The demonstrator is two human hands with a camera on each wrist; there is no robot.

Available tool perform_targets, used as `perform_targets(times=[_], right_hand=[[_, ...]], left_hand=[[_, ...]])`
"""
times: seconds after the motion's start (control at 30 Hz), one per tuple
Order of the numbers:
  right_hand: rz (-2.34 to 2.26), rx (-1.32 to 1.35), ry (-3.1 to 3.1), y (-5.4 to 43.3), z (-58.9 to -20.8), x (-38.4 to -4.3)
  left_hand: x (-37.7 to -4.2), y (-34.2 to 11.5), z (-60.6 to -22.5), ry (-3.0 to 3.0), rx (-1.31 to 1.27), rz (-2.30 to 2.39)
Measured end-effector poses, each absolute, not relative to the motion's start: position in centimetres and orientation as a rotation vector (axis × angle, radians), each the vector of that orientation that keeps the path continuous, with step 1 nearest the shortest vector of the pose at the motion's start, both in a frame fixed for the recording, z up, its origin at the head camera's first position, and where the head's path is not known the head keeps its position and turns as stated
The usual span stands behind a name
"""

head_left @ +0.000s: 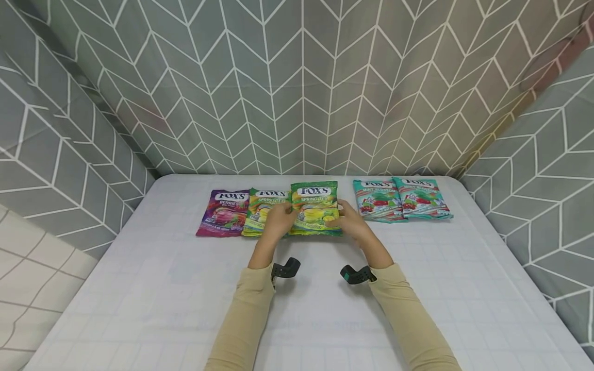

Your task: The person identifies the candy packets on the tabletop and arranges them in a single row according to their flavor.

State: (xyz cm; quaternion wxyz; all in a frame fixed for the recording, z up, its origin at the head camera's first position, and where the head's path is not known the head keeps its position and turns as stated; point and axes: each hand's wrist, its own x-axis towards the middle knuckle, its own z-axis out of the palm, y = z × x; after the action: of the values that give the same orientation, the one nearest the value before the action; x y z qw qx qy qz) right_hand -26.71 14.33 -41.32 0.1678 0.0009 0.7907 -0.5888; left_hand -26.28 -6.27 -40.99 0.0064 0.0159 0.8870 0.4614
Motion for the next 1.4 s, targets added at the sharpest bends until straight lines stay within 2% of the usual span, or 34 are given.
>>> perform_targets(times=[0.8,1.17,1.4], right_hand=[[-1.353,-0.083,2.585,13.4,-42.4,-26.8],[-1.223,-0.167,2.594,13.7,-40.2,-25.6],[-1.225,-0.266,2.542,14.5,-39.7,-25.7]], left_hand=[[-25.4,-5.2,-40.8,2.832,0.035,1.191],[-24.9,-5.2,-40.8,2.999,0.032,0.864],[-24.7,-5.3,-40.6,2.985,0.027,0.82]])
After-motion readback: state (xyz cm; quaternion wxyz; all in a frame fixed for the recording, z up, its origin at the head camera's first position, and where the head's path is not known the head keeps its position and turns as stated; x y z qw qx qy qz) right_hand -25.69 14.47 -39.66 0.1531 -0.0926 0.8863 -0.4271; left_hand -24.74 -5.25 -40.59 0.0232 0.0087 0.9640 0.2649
